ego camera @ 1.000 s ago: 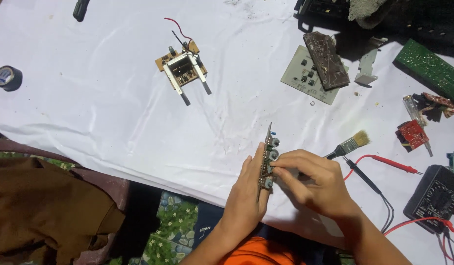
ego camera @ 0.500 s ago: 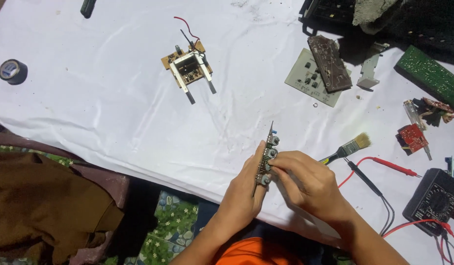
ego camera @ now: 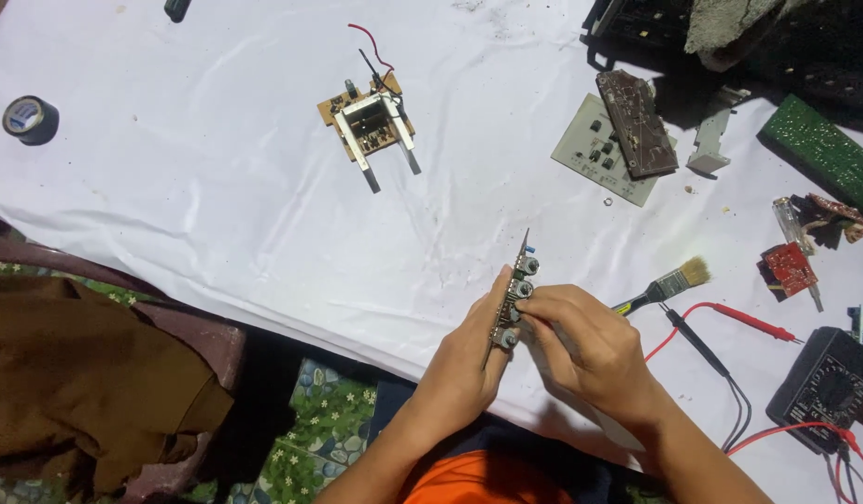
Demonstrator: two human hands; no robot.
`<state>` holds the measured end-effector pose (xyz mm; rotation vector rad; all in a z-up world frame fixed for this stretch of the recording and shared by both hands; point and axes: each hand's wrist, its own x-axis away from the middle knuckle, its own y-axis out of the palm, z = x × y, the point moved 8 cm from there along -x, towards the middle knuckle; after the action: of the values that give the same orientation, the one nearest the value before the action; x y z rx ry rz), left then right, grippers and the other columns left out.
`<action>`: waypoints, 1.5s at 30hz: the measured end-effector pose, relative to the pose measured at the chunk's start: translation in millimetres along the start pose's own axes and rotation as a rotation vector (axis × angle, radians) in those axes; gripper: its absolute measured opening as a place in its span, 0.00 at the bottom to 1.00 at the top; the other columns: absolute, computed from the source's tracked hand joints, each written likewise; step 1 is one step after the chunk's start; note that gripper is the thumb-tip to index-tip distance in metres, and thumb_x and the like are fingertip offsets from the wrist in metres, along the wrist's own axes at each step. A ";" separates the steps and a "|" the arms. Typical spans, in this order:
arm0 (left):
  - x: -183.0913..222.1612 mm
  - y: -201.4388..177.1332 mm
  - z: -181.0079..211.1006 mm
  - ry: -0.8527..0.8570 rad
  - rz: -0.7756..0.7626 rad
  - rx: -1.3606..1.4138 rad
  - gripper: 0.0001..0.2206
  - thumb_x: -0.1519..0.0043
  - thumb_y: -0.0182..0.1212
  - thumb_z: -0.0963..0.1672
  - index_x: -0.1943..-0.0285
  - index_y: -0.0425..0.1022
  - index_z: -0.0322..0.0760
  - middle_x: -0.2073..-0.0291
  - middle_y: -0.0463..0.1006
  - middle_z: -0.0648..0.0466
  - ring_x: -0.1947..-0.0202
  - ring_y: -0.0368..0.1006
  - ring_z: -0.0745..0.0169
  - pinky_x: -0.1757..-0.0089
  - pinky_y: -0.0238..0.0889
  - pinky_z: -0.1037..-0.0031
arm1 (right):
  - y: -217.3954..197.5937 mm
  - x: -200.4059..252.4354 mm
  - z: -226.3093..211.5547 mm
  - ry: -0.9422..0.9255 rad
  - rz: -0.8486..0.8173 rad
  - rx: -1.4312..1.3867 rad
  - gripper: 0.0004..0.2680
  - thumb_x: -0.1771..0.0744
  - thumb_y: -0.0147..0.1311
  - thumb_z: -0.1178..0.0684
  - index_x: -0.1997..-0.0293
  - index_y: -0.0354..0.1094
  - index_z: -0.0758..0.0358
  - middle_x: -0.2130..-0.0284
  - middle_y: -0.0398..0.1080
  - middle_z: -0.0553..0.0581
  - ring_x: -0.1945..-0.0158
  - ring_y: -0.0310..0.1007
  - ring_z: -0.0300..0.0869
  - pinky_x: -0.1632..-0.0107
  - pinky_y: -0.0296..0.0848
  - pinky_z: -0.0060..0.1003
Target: Cleaning circuit boards with a brush and inspecting electronic components on a workbench.
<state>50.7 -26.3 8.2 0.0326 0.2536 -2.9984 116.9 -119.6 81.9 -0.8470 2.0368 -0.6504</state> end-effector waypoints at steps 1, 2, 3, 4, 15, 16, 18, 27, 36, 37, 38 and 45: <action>0.3 -0.4 0.1 0.000 0.001 0.000 0.31 0.32 0.47 0.39 0.19 0.39 0.39 0.27 0.61 0.38 0.31 0.64 0.37 0.41 0.62 0.59 | 0.9 1.2 0.1 -0.001 -0.001 0.000 0.05 0.33 0.52 0.65 0.53 0.70 0.70 0.60 0.75 0.63 0.58 0.78 0.48 0.50 0.78 0.35; 0.2 -0.6 0.2 -0.001 0.000 0.006 0.32 0.32 0.47 0.38 0.19 0.40 0.39 0.28 0.62 0.38 0.32 0.65 0.37 0.41 0.62 0.59 | 1.6 2.1 0.5 -0.002 -0.001 0.008 0.05 0.33 0.52 0.65 0.53 0.70 0.70 0.60 0.75 0.63 0.58 0.77 0.49 0.50 0.78 0.36; 0.1 -0.7 0.2 -0.002 -0.002 0.011 0.32 0.33 0.47 0.38 0.19 0.40 0.38 0.29 0.63 0.38 0.34 0.66 0.38 0.42 0.62 0.60 | 2.2 2.9 1.0 -0.003 0.000 0.015 0.05 0.33 0.52 0.66 0.53 0.70 0.70 0.60 0.74 0.64 0.58 0.77 0.50 0.50 0.78 0.37; -0.1 -1.3 0.9 0.000 0.000 0.012 0.32 0.33 0.47 0.38 0.19 0.40 0.38 0.29 0.63 0.38 0.34 0.66 0.38 0.42 0.62 0.60 | 1.7 2.1 0.8 -0.005 -0.001 0.016 0.05 0.33 0.52 0.66 0.53 0.70 0.70 0.60 0.74 0.64 0.58 0.77 0.50 0.50 0.78 0.37; 0.0 -1.6 1.2 0.040 0.000 0.022 0.31 0.32 0.46 0.37 0.19 0.40 0.37 0.29 0.63 0.36 0.31 0.64 0.37 0.39 0.59 0.60 | 4.1 1.0 -0.2 -0.038 -0.045 -0.027 0.06 0.32 0.50 0.65 0.51 0.68 0.71 0.60 0.73 0.66 0.58 0.77 0.51 0.51 0.77 0.38; 0.3 -2.1 1.8 0.039 0.001 0.023 0.31 0.32 0.46 0.37 0.19 0.40 0.37 0.29 0.63 0.36 0.31 0.64 0.37 0.39 0.59 0.60 | 5.4 1.7 0.6 -0.038 -0.047 -0.028 0.06 0.32 0.50 0.65 0.51 0.68 0.71 0.60 0.73 0.66 0.58 0.77 0.51 0.51 0.77 0.38; 0.2 -2.7 1.5 0.020 0.000 0.022 0.30 0.31 0.46 0.39 0.19 0.40 0.38 0.28 0.63 0.37 0.31 0.64 0.38 0.39 0.60 0.60 | 5.7 3.0 0.6 -0.063 -0.020 0.004 0.06 0.32 0.49 0.66 0.52 0.68 0.71 0.61 0.74 0.66 0.58 0.77 0.52 0.51 0.78 0.38; -0.1 -7.5 2.0 -0.015 0.008 0.038 0.28 0.29 0.45 0.43 0.19 0.41 0.38 0.26 0.61 0.37 0.31 0.65 0.37 0.40 0.60 0.62 | 7.2 2.7 6.0 -0.023 -0.009 -0.073 0.07 0.33 0.53 0.66 0.51 0.69 0.69 0.59 0.75 0.65 0.56 0.78 0.50 0.48 0.78 0.37; -0.6 -6.8 2.0 -0.043 -0.006 0.046 0.29 0.30 0.45 0.43 0.19 0.41 0.39 0.26 0.60 0.38 0.29 0.62 0.38 0.38 0.58 0.61 | 5.7 4.1 5.0 -0.036 -0.010 -0.049 0.08 0.33 0.54 0.66 0.50 0.70 0.68 0.58 0.75 0.64 0.56 0.79 0.49 0.48 0.79 0.36; -0.5 -6.4 2.1 -0.046 -0.005 0.047 0.29 0.30 0.45 0.43 0.19 0.41 0.39 0.26 0.60 0.38 0.29 0.62 0.38 0.38 0.58 0.61 | 6.0 3.5 4.3 -0.035 -0.011 -0.051 0.08 0.33 0.54 0.66 0.50 0.70 0.68 0.58 0.75 0.64 0.56 0.79 0.49 0.48 0.79 0.36; -0.3 -6.2 2.6 -0.041 -0.004 0.041 0.29 0.30 0.45 0.42 0.19 0.41 0.40 0.26 0.61 0.39 0.30 0.63 0.38 0.39 0.60 0.61 | 5.8 2.8 4.9 -0.020 -0.005 -0.074 0.07 0.33 0.53 0.66 0.51 0.70 0.69 0.60 0.76 0.64 0.58 0.79 0.48 0.49 0.79 0.35; -1.0 -8.0 4.8 -0.025 -0.001 0.065 0.28 0.30 0.44 0.43 0.20 0.42 0.37 0.26 0.60 0.38 0.28 0.61 0.40 0.37 0.58 0.60 | 2.2 -2.8 5.6 0.089 0.015 -0.092 0.06 0.33 0.58 0.61 0.54 0.73 0.66 0.59 0.77 0.61 0.59 0.80 0.44 0.51 0.79 0.31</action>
<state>50.5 -19.1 14.3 0.0013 0.1533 -3.0055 122.1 -116.8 78.8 -0.8683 2.1651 -0.5993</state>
